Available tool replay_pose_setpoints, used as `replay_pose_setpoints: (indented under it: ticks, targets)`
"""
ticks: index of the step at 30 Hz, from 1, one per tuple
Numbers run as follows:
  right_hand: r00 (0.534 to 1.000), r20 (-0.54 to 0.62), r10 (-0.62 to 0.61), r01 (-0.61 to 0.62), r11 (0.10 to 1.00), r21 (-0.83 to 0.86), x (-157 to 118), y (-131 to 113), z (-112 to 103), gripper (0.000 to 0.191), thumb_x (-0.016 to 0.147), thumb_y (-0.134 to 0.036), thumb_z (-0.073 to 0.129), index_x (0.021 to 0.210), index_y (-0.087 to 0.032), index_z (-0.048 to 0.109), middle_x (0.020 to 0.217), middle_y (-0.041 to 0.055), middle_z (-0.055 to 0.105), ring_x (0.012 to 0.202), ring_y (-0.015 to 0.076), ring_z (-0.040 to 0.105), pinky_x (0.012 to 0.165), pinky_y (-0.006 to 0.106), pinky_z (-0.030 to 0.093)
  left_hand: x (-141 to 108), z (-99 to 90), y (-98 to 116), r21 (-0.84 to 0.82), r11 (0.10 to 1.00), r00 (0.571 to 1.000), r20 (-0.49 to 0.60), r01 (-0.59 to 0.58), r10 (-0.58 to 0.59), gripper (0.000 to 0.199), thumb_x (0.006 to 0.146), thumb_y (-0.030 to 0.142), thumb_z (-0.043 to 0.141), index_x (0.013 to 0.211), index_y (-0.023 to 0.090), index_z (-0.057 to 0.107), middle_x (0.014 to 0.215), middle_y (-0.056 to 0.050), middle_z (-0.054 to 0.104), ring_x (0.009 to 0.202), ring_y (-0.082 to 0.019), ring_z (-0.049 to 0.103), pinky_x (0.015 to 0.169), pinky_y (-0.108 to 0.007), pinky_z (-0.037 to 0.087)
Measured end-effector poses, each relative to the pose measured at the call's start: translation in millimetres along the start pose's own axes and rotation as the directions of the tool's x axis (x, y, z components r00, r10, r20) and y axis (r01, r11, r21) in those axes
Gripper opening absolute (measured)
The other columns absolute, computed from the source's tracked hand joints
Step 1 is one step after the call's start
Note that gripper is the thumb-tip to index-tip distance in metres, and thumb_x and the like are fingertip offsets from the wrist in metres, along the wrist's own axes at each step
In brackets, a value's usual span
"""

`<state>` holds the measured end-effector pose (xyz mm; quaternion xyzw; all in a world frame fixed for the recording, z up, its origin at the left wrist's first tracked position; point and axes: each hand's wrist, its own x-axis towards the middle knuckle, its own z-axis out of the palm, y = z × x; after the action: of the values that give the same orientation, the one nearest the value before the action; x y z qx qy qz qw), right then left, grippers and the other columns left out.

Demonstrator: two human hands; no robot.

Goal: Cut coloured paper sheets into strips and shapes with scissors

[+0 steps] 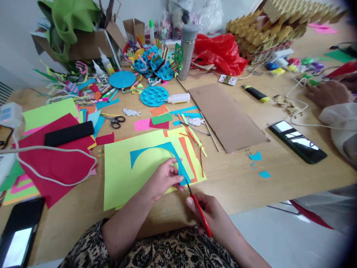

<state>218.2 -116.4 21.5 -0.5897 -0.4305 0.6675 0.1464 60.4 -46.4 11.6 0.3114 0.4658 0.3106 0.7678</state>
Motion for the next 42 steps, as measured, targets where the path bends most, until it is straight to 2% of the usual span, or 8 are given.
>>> replay_pose_setpoints:
  ticks: [9, 18, 23, 32, 37, 42]
  targets:
    - [1.0, -0.025, -0.014, 0.014, 1.0, 0.007, -0.7, 0.0, 0.3, 0.045, 0.081, -0.06, 0.049, 0.062, -0.02, 0.039, 0.041, -0.0086, 0.036, 0.031, 0.0065, 0.039, 0.032, 0.018, 0.023, -1.8, 0.3, 1.7, 0.018, 1.0, 1.0, 0.01, -0.006, 0.006, 0.067, 0.064, 0.021, 0.071, 0.123, 0.012, 0.039, 0.071, 0.002, 0.053, 0.052, -0.012, 0.058, 0.05, -0.027, 0.046]
    - [1.0, -0.003, 0.017, -0.017, 1.0, 0.002, -0.8, -0.8, 1.2, 0.049, 0.079, -0.065, 0.047, 0.063, -0.019, 0.039, 0.042, -0.0075, 0.041, 0.031, 0.0071, 0.042, 0.032, 0.017, 0.026, -1.7, -1.0, 1.3, 0.02, 1.0, 1.0, 0.016, -0.002, 0.002, 0.07, 0.064, 0.021, 0.071, 0.124, 0.011, 0.038, 0.071, 0.001, 0.054, 0.053, -0.013, 0.059, 0.048, -0.026, 0.045]
    - [1.0, 0.01, -0.01, 0.01, 1.0, -0.013, 2.1, -1.9, 0.9, 0.05, 0.08, -0.066, 0.044, 0.064, -0.019, 0.04, 0.042, -0.0062, 0.044, 0.032, 0.0073, 0.043, 0.032, 0.017, 0.026, -2.1, -0.6, 1.4, 0.029, 1.0, 1.0, 0.03, 0.008, -0.009, 0.069, 0.063, 0.023, 0.072, 0.123, 0.011, 0.04, 0.072, 0.0, 0.055, 0.054, -0.013, 0.059, 0.049, -0.025, 0.045]
    - [1.0, -0.009, -0.021, 0.021, 1.0, -0.004, 1.3, -2.2, 3.2, 0.049, 0.08, -0.065, 0.045, 0.064, -0.02, 0.036, 0.042, -0.008, 0.039, 0.031, 0.0061, 0.039, 0.031, 0.017, 0.023, -2.4, -0.2, 0.9, 0.013, 1.0, 1.0, 0.028, 0.006, -0.007, 0.07, 0.064, 0.022, 0.072, 0.123, 0.012, 0.038, 0.073, 0.0, 0.054, 0.055, -0.013, 0.059, 0.049, -0.026, 0.046]
    - [0.999, -0.015, -0.044, 0.043, 0.999, -0.02, 3.3, 0.6, 3.0, 0.048, 0.082, -0.064, 0.042, 0.065, -0.02, 0.037, 0.04, -0.008, 0.039, 0.03, 0.0064, 0.04, 0.032, 0.017, 0.022, -0.7, -1.5, -2.2, -0.034, 0.999, 1.0, -0.012, -0.02, 0.02, 0.07, 0.064, 0.021, 0.072, 0.123, 0.013, 0.035, 0.074, 0.003, 0.05, 0.06, -0.011, 0.056, 0.055, -0.032, 0.052]
    - [0.999, -0.015, -0.043, 0.043, 0.999, -0.018, 3.6, 0.5, 4.3, 0.05, 0.081, -0.066, 0.042, 0.064, -0.019, 0.04, 0.04, -0.0075, 0.04, 0.03, 0.0068, 0.042, 0.032, 0.017, 0.024, -0.8, -1.9, -2.0, 0.011, 1.0, 0.999, -0.023, -0.024, 0.024, 0.068, 0.065, 0.021, 0.07, 0.123, 0.012, 0.036, 0.073, 0.002, 0.05, 0.058, -0.011, 0.054, 0.049, -0.027, 0.049]
